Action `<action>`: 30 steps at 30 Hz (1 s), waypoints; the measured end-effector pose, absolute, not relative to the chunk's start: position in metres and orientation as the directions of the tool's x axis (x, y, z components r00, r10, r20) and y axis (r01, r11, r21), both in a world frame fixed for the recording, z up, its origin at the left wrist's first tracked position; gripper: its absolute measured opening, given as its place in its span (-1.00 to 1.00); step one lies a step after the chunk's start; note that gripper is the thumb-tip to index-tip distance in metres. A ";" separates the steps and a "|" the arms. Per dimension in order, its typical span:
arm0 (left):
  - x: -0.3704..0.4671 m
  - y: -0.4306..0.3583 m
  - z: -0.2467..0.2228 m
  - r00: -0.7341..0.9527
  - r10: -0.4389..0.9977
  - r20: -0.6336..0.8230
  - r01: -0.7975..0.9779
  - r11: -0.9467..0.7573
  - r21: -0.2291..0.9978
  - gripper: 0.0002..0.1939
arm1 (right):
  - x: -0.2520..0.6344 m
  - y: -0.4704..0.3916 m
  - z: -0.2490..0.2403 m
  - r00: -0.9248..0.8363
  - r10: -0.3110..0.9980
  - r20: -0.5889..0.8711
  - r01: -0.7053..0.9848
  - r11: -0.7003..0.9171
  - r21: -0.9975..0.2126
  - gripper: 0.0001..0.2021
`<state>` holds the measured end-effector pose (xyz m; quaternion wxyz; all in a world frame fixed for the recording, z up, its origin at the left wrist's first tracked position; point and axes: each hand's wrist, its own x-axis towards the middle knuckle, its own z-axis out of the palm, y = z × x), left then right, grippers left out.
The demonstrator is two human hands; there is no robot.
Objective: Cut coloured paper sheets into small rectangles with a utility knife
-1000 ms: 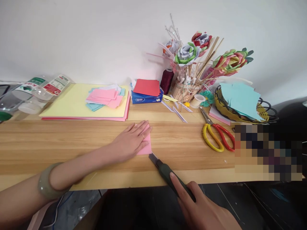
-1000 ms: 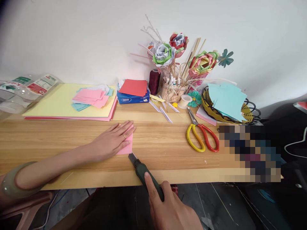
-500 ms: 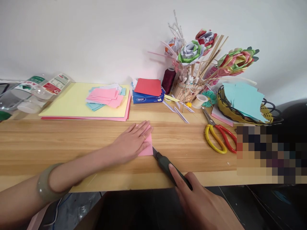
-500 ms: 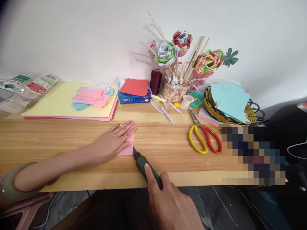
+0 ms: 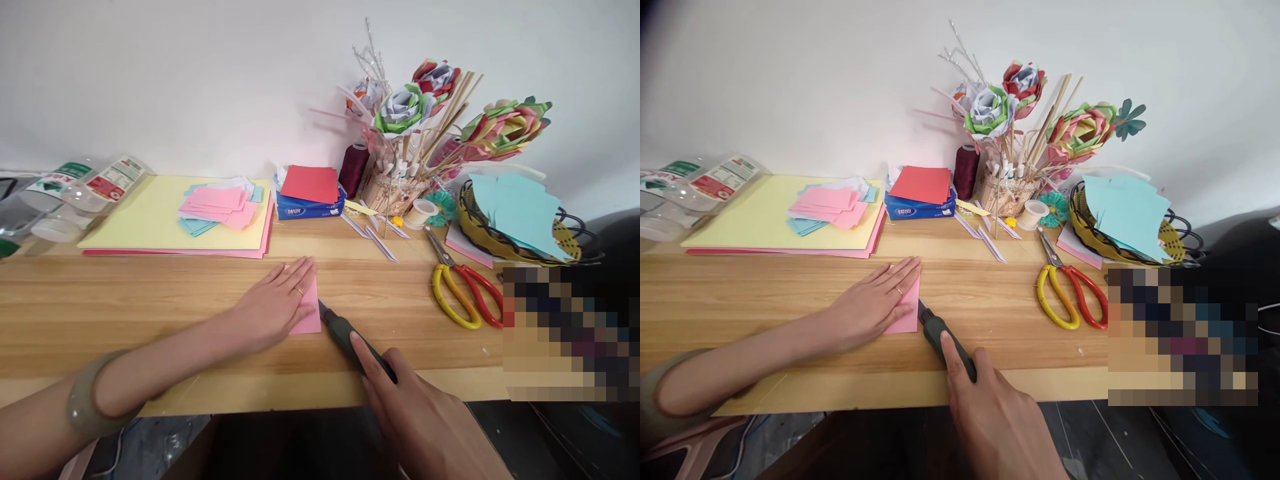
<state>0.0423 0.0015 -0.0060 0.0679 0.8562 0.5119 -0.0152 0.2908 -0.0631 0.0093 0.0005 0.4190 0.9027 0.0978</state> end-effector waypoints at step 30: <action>0.042 0.001 -0.015 0.478 0.878 -0.020 0.872 -0.472 0.130 -0.34 | 0.256 -0.007 0.032 -0.522 0.846 -0.113 0.788 0.528 0.315 -0.43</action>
